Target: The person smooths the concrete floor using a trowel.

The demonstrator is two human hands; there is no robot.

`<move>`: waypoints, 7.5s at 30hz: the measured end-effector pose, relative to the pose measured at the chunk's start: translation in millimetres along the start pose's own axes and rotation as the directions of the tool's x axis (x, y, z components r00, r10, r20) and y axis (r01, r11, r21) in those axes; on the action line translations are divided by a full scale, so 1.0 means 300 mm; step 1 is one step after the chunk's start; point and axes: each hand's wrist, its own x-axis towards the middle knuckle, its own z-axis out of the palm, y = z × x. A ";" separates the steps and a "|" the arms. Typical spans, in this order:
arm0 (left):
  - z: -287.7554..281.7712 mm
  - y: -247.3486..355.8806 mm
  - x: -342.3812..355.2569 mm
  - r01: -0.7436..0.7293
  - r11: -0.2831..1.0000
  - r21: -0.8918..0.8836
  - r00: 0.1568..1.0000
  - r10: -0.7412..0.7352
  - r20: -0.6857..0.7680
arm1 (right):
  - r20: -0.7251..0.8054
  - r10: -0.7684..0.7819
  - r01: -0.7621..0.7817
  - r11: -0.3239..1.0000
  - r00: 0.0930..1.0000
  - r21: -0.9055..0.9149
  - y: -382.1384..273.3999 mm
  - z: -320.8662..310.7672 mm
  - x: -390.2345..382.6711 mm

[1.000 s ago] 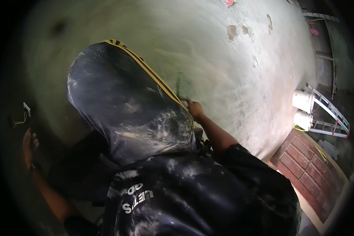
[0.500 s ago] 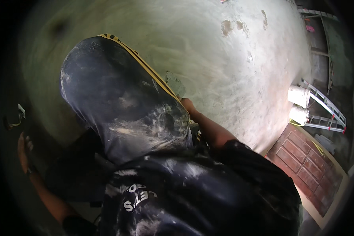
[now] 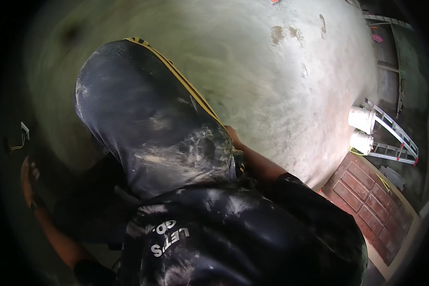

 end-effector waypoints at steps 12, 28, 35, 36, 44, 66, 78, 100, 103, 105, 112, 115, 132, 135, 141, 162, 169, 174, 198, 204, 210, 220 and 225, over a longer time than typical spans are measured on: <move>0.004 0.002 -0.001 0.009 1.000 0.008 0.999 -0.009 0.040 | 0.131 0.745 -0.659 0.475 0.654 0.584 0.226 -0.374 -0.176; -0.054 -0.027 0.047 -0.020 0.998 0.058 0.999 0.018 0.043 | 0.054 0.675 -0.632 0.657 0.736 0.411 0.171 -0.313 -0.258; -0.019 0.007 0.001 -0.010 1.000 0.005 1.000 0.010 0.012 | 0.049 0.656 -0.651 0.732 0.753 0.202 0.203 -0.368 -0.280; -0.012 0.007 -0.004 0.011 1.000 -0.011 1.000 -0.011 0.019 | 0.052 0.691 -0.667 0.671 0.721 0.322 0.202 -0.368 -0.275; -0.020 0.005 0.020 -0.060 0.998 0.004 0.997 0.060 0.042 | 0.051 0.549 -0.552 0.827 0.834 0.108 0.153 -0.331 -0.245; -0.037 -0.013 0.039 -0.023 0.999 -0.031 0.999 0.024 0.049 | 0.064 0.535 -0.536 0.820 0.842 0.203 0.168 -0.250 -0.240; -0.018 0.008 0.028 -0.064 0.998 -0.005 0.998 0.064 -0.004 | 0.006 0.415 -0.399 0.869 0.910 0.291 -0.082 -0.125 -0.069; -0.032 0.001 0.025 -0.042 0.996 0.079 0.997 0.037 0.061 | 0.127 0.370 -0.375 0.742 0.920 0.555 -0.127 -0.311 0.037; -0.025 -0.004 0.019 -0.001 0.998 0.056 0.997 -0.004 0.081 | 0.005 0.601 -0.442 0.582 0.799 0.683 0.103 -0.327 -0.021; -0.025 -0.012 0.018 0.003 0.998 0.060 0.997 -0.008 0.077 | 0.008 0.750 -0.469 0.405 0.661 0.785 0.310 -0.338 -0.089; -0.020 -0.016 -0.012 -0.003 1.000 -0.003 1.000 0.003 0.007 | 0.126 0.750 -0.419 0.215 0.650 0.882 0.489 -0.323 -0.064; -0.006 0.017 0.008 -0.034 0.998 0.048 0.998 0.032 0.049 | -0.023 0.378 -0.285 0.734 0.926 0.617 0.129 -0.275 0.117; 0.008 0.007 -0.035 0.021 0.999 0.046 1.000 -0.022 0.020 | -0.014 0.758 -0.647 0.566 0.652 0.511 0.332 -0.225 -0.203; -0.011 -0.012 -0.019 0.026 1.000 -0.014 1.000 -0.026 -0.003 | -0.038 0.718 -0.627 0.632 0.695 0.455 0.309 -0.100 -0.216; 0.008 0.040 0.007 -0.016 0.997 0.082 0.998 0.010 0.068 | -0.093 0.564 -0.479 0.767 0.821 0.427 0.031 -0.064 -0.063; -0.011 0.016 0.011 0.025 0.994 0.111 0.999 -0.030 0.045 | 0.034 0.832 -0.655 0.411 0.554 0.634 0.280 -0.109 -0.256; -0.018 0.045 0.008 0.005 1.000 0.018 1.000 -0.005 0.003 | -0.006 0.416 -0.402 0.882 0.909 0.245 -0.141 -0.167 -0.052; 0.000 0.070 -0.045 0.025 0.995 0.102 0.999 -0.027 0.016 | 0.030 0.410 -0.406 0.885 0.911 0.227 -0.008 -0.287 -0.134; -0.048 -0.003 -0.001 0.027 0.998 0.050 0.998 -0.030 0.050 | -0.003 0.717 -0.683 0.665 0.697 0.302 0.270 -0.187 -0.273; -0.018 0.043 0.001 0.015 1.000 -0.004 1.000 -0.015 0.025 | 0.059 0.538 -0.538 0.843 0.841 -0.010 0.300 -0.476 -0.346; -0.036 0.057 -0.020 -0.051 0.997 0.049 0.998 0.050 0.027 | 0.051 0.571 -0.562 0.784 0.820 0.263 0.112 -0.321 -0.272; 0.076 0.127 -0.133 -0.071 0.996 -0.045 0.996 0.069 -0.056 | 0.061 0.474 -0.390 0.636 0.878 0.666 -0.023 -0.532 -0.117; 0.142 0.269 -0.225 -0.114 0.993 0.008 0.993 0.114 0.013 | -0.129 -0.101 0.164 0.614 0.987 0.772 -0.524 -0.640 0.078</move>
